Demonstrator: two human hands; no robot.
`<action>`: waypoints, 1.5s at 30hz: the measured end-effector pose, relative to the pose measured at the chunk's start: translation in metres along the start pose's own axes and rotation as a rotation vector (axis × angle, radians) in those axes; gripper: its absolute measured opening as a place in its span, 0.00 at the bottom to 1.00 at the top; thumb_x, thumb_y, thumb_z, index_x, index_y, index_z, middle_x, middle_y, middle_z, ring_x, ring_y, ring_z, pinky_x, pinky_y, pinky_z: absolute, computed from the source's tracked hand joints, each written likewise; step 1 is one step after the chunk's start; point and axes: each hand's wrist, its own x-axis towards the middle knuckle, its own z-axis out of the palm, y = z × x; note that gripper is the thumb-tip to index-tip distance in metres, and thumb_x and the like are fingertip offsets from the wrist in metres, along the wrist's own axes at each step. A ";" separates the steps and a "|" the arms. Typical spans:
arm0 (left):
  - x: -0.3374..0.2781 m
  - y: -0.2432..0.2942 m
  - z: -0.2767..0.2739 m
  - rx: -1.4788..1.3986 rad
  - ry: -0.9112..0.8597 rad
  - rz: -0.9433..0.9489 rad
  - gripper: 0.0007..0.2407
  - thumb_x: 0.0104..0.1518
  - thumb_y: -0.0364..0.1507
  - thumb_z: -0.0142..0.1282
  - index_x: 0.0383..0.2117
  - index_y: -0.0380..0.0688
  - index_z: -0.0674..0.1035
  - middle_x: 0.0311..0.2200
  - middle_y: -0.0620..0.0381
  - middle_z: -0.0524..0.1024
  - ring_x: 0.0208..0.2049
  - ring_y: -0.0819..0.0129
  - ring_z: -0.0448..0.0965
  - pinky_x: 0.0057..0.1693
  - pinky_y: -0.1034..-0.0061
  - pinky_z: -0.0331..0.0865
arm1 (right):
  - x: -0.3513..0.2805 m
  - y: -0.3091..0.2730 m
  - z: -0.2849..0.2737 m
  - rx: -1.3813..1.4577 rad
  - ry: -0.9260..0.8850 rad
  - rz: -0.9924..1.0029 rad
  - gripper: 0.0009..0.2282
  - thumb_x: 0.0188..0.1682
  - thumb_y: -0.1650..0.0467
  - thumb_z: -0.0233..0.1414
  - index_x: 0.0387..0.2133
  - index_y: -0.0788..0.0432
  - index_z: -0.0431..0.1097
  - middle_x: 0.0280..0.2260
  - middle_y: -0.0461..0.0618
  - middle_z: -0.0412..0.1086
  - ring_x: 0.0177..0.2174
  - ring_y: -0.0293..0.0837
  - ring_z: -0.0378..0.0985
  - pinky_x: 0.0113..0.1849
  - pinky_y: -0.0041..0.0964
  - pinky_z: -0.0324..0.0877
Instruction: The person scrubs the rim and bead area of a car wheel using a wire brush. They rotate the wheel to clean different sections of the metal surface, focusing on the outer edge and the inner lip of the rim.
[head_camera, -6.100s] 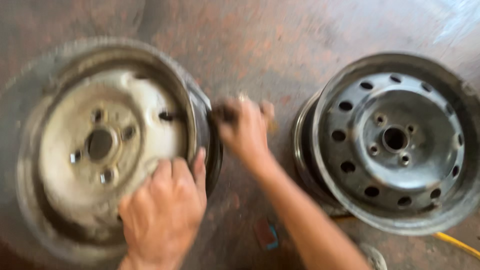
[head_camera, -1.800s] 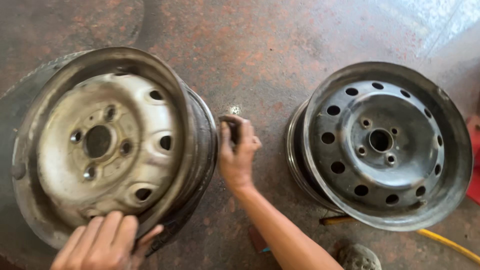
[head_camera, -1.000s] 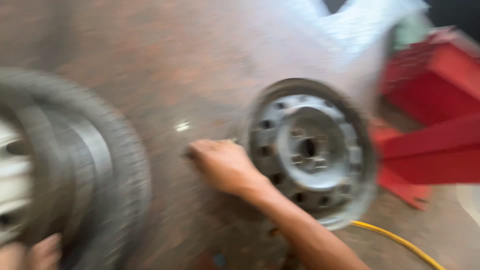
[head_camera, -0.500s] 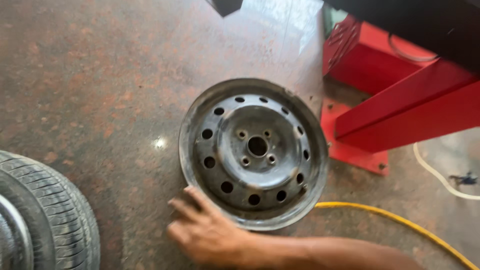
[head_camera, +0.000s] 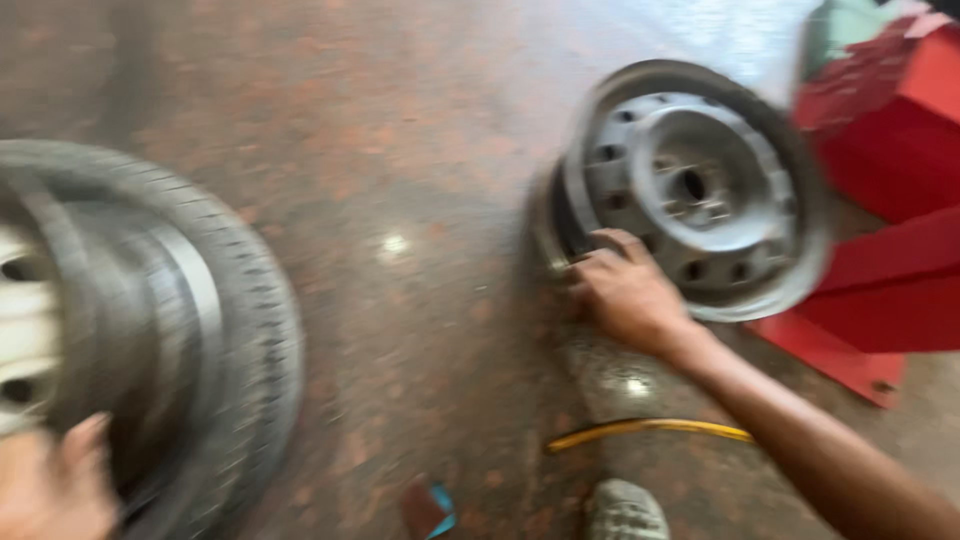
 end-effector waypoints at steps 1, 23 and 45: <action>0.009 -0.001 -0.002 0.017 0.033 0.036 0.15 0.62 0.37 0.57 0.17 0.47 0.75 0.18 0.56 0.68 0.17 0.59 0.72 0.24 0.61 0.60 | -0.003 0.000 -0.003 0.080 0.056 0.094 0.08 0.47 0.71 0.52 0.38 0.58 0.74 0.39 0.51 0.75 0.50 0.53 0.75 0.62 0.54 0.53; 0.050 0.017 -0.025 -0.526 0.086 -0.045 0.15 0.63 0.38 0.55 0.21 0.46 0.72 0.19 0.55 0.74 0.18 0.63 0.80 0.23 0.70 0.72 | 0.250 -0.220 0.008 1.041 0.071 0.451 0.13 0.55 0.65 0.50 0.49 0.52 0.75 0.34 0.46 0.75 0.39 0.41 0.75 0.49 0.44 0.57; 0.050 0.013 -0.018 -0.583 0.052 -0.113 0.14 0.58 0.39 0.57 0.19 0.46 0.71 0.19 0.54 0.72 0.20 0.59 0.79 0.24 0.65 0.71 | 0.257 -0.229 0.015 0.672 0.362 0.148 0.02 0.47 0.71 0.59 0.31 0.54 0.77 0.30 0.47 0.73 0.37 0.47 0.73 0.46 0.45 0.52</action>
